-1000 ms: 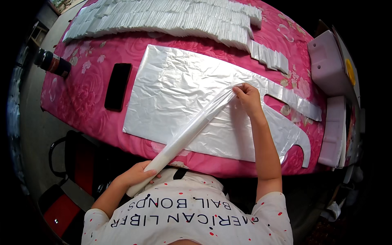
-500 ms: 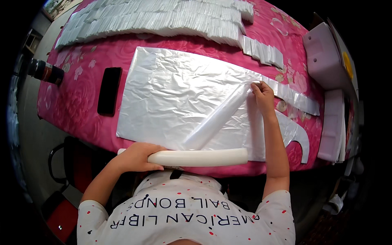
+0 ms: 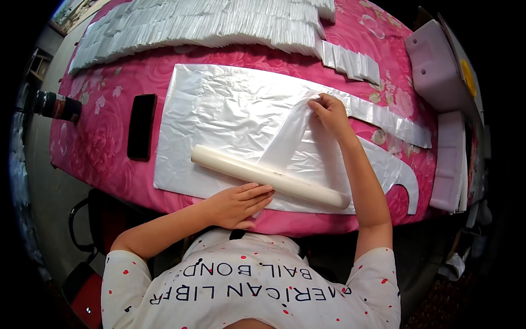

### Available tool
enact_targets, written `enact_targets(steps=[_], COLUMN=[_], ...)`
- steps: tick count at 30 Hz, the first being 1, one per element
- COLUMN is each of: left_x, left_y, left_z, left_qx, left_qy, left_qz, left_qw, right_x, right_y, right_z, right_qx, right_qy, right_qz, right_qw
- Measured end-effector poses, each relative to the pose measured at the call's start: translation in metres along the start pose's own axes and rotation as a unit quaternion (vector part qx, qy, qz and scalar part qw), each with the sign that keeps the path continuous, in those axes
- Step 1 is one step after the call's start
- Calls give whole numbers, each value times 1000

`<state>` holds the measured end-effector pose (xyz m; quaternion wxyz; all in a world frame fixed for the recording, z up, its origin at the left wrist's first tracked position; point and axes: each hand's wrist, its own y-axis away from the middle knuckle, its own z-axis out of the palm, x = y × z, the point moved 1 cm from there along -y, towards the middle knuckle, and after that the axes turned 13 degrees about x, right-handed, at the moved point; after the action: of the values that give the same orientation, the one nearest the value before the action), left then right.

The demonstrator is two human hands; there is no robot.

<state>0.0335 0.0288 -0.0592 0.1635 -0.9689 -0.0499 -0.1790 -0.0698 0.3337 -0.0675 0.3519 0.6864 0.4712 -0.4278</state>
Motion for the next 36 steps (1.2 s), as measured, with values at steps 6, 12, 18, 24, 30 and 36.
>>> enact_targets(steps=[6,12,18,24,30,36], left_x=[12,27,33,25,15,52], left_y=[11,14,10,11,0,-1], left_z=[20,29,23,17,13,44], left_qx=[-10,-84,-22,0,-19,-33], left_qy=[29,-13,-24,72,46,-60], left_qz=[-50,-72,-85,-64,-98,-146], left_qw=[998,994,996,995,994,987], right_x=[-35,-52,-32,17,-12,-30], right_y=[39,173,160,122,153,185], right_z=[3,45,11,-79,-43,18], right_qx=[203,-74,17,236,133,7], right_qy=[11,206,268,362,251,286], right_qz=[-80,-282,-252,-156,-184,-330], right_qw=[976,934,930,888,941,900])
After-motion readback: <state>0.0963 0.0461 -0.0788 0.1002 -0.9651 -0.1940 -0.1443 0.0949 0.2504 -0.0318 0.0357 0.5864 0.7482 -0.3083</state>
